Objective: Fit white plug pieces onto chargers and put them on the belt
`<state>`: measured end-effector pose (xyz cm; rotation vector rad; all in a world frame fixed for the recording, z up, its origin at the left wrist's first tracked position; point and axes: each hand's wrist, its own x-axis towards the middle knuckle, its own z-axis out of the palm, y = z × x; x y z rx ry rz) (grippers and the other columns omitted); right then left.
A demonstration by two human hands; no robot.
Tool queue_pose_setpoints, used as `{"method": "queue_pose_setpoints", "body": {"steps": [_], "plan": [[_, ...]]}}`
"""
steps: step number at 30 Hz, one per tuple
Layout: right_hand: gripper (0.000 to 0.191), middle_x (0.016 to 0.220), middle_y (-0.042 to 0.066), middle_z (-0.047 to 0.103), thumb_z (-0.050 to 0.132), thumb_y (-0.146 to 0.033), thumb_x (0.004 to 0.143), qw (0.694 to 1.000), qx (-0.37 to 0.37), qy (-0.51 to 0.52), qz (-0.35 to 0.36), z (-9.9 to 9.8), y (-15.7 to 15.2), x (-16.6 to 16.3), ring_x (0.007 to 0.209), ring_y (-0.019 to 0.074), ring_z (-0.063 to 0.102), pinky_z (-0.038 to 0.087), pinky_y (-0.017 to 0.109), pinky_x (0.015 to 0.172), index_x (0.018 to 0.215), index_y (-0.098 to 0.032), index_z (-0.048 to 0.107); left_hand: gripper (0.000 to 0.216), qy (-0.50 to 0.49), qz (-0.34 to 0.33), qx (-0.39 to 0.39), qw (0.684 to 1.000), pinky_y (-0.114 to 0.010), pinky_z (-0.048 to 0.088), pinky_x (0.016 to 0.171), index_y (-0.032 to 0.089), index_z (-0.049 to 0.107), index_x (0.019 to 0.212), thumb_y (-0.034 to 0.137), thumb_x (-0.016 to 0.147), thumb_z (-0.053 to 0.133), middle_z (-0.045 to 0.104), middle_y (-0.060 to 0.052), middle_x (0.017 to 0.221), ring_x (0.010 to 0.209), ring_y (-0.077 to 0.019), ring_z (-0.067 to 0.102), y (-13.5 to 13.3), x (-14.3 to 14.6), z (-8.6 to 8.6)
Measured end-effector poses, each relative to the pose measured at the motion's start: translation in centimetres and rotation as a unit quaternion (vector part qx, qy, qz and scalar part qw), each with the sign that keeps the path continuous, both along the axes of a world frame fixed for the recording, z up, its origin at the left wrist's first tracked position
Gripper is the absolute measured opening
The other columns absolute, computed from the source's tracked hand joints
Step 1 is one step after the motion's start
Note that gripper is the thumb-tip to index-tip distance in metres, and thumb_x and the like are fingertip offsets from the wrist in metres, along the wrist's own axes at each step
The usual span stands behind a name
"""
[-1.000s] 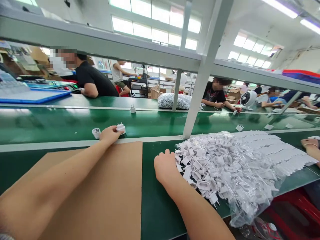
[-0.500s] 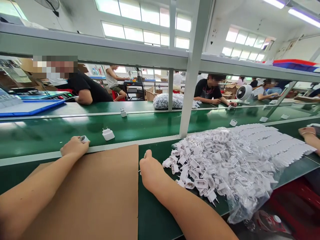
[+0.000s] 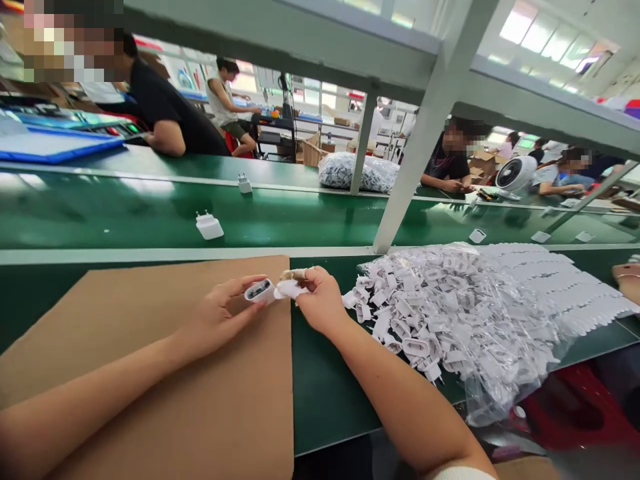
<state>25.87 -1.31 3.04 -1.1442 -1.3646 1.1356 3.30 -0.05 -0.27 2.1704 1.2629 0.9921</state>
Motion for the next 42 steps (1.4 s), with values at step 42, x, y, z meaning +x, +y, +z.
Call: {"method": "queue_pose_setpoints", "body": {"steps": [42], "plan": [[0.017,0.082,0.003,0.071,0.059,-0.012,0.085,0.855,0.263,-0.446,-0.003,0.0,-0.8,-2.3,0.081,0.02,0.065,0.049,0.03,0.074,0.092,-0.022,0.072,0.028,-0.068,-0.15,-0.041,0.985,-0.037,0.049,0.087,0.023,0.075,0.104,0.048,0.095,0.068,0.076,-0.004,0.098,0.093,-0.0239,0.065,0.9,-0.1,-1.1]]}}
